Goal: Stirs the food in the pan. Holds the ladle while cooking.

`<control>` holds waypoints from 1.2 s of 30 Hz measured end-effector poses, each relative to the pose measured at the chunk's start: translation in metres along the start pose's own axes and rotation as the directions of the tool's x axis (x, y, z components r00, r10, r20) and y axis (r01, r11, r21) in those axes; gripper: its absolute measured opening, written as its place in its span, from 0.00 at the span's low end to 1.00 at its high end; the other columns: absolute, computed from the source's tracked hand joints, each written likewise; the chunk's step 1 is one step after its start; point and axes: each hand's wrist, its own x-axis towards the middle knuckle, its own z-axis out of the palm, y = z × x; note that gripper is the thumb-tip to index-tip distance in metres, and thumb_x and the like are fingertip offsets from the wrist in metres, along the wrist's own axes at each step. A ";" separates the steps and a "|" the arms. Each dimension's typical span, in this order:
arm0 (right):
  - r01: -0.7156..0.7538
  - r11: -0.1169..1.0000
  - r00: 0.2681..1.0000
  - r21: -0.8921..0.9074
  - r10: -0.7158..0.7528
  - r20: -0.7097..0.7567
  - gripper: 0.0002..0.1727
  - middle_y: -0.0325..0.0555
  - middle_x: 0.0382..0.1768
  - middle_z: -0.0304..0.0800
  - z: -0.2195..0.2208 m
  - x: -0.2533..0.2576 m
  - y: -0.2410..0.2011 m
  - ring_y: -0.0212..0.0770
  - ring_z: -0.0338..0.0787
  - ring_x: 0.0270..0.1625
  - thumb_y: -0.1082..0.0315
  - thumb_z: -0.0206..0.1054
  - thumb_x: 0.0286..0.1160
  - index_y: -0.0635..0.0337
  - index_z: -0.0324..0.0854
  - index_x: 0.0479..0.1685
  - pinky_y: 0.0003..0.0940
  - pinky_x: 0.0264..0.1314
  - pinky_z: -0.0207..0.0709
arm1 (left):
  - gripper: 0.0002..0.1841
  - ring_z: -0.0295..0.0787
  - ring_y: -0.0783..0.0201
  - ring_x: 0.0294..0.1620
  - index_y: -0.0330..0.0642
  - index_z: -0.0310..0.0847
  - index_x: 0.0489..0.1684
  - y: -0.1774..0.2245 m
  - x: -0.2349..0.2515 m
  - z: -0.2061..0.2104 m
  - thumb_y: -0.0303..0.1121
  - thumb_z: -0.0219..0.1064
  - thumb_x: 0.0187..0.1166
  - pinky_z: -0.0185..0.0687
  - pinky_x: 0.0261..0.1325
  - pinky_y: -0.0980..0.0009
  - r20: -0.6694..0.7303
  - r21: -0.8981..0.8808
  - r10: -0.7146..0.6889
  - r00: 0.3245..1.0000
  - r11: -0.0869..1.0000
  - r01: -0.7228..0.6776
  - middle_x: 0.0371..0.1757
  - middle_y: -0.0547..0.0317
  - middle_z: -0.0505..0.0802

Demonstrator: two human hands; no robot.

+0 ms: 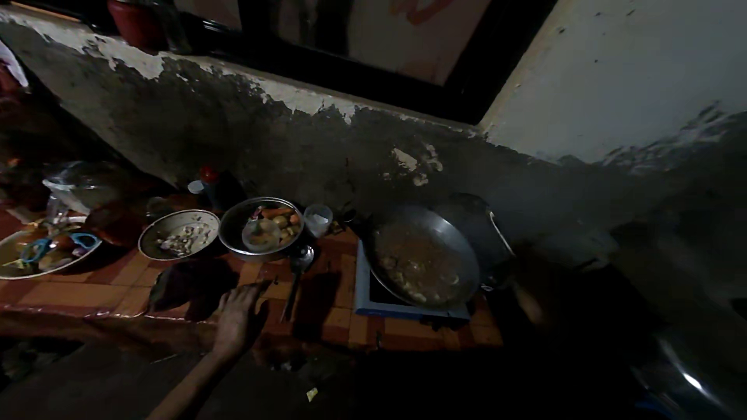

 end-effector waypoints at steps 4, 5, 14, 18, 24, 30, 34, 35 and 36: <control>0.127 0.976 0.983 -0.175 -0.100 0.154 0.21 0.70 0.67 0.85 0.007 0.012 0.015 0.69 0.85 0.70 0.70 0.57 0.89 0.63 0.76 0.78 0.66 0.73 0.74 | 0.13 0.89 0.32 0.57 0.32 0.90 0.54 0.064 0.042 0.011 0.29 0.69 0.76 0.71 0.71 0.30 -0.064 -0.061 0.147 0.987 0.987 -0.151 0.47 0.41 0.96; 0.107 0.983 0.987 -0.149 -0.086 0.138 0.22 0.70 0.68 0.84 0.003 0.013 0.017 0.69 0.85 0.70 0.70 0.55 0.90 0.63 0.74 0.79 0.66 0.73 0.74 | 0.14 0.90 0.31 0.57 0.32 0.90 0.54 0.083 0.053 0.014 0.29 0.68 0.76 0.71 0.71 0.29 -0.079 -0.074 0.184 0.980 0.979 -0.190 0.48 0.40 0.96; 0.156 0.975 0.982 -0.159 -0.136 0.127 0.23 0.68 0.74 0.79 -0.038 0.049 0.073 0.66 0.80 0.76 0.70 0.55 0.90 0.63 0.73 0.81 0.63 0.79 0.71 | 0.22 0.71 0.36 0.83 0.39 0.78 0.78 0.238 0.159 0.066 0.36 0.62 0.87 0.47 0.89 0.36 0.492 -0.037 0.200 0.847 0.977 -0.209 0.74 0.40 0.87; 0.254 0.943 0.964 -0.215 -0.227 0.141 0.20 0.66 0.67 0.86 -0.047 0.063 0.079 0.66 0.85 0.70 0.72 0.55 0.90 0.60 0.79 0.76 0.64 0.74 0.74 | 0.23 0.71 0.39 0.83 0.39 0.77 0.79 0.276 0.187 0.094 0.37 0.61 0.88 0.45 0.90 0.39 0.571 0.005 0.163 0.804 0.979 -0.202 0.73 0.40 0.87; 0.239 0.783 0.947 -0.575 -0.056 0.317 0.17 0.67 0.67 0.86 -0.059 0.081 0.036 0.67 0.84 0.72 0.73 0.53 0.91 0.65 0.83 0.69 0.64 0.70 0.75 | 0.20 0.74 0.41 0.81 0.40 0.80 0.75 0.295 0.195 0.109 0.36 0.60 0.88 0.51 0.88 0.41 0.537 0.021 0.160 0.828 0.979 -0.203 0.68 0.42 0.90; 0.382 0.721 0.857 -0.578 -0.042 0.514 0.18 0.71 0.70 0.82 -0.049 0.095 0.005 0.68 0.81 0.75 0.74 0.50 0.91 0.75 0.78 0.68 0.64 0.74 0.72 | 0.21 0.75 0.39 0.80 0.40 0.79 0.76 0.301 0.190 0.115 0.38 0.59 0.89 0.48 0.90 0.39 0.542 0.009 0.161 0.824 0.980 -0.198 0.67 0.41 0.90; 0.446 0.730 0.806 -0.518 -0.075 0.587 0.18 0.70 0.69 0.82 -0.051 0.103 0.001 0.69 0.80 0.75 0.70 0.54 0.91 0.74 0.80 0.66 0.67 0.74 0.70 | 0.20 0.71 0.39 0.84 0.38 0.79 0.75 0.310 0.189 0.118 0.34 0.60 0.88 0.45 0.91 0.38 0.597 -0.026 0.186 0.781 0.977 -0.213 0.71 0.38 0.87; 0.444 0.733 0.805 -0.515 -0.074 0.589 0.17 0.70 0.68 0.83 -0.051 0.105 0.002 0.69 0.81 0.74 0.69 0.55 0.91 0.73 0.82 0.65 0.67 0.73 0.71 | 0.20 0.72 0.37 0.82 0.37 0.80 0.74 0.314 0.188 0.120 0.32 0.61 0.87 0.46 0.90 0.37 0.590 -0.060 0.228 0.774 0.969 -0.239 0.70 0.37 0.88; 0.439 0.739 0.807 -0.512 -0.073 0.586 0.17 0.69 0.67 0.84 -0.052 0.108 0.004 0.69 0.81 0.73 0.68 0.56 0.90 0.71 0.83 0.64 0.68 0.73 0.71 | 0.19 0.74 0.36 0.80 0.36 0.82 0.72 0.318 0.188 0.121 0.32 0.61 0.87 0.50 0.88 0.37 0.581 -0.092 0.274 0.767 0.958 -0.273 0.68 0.36 0.89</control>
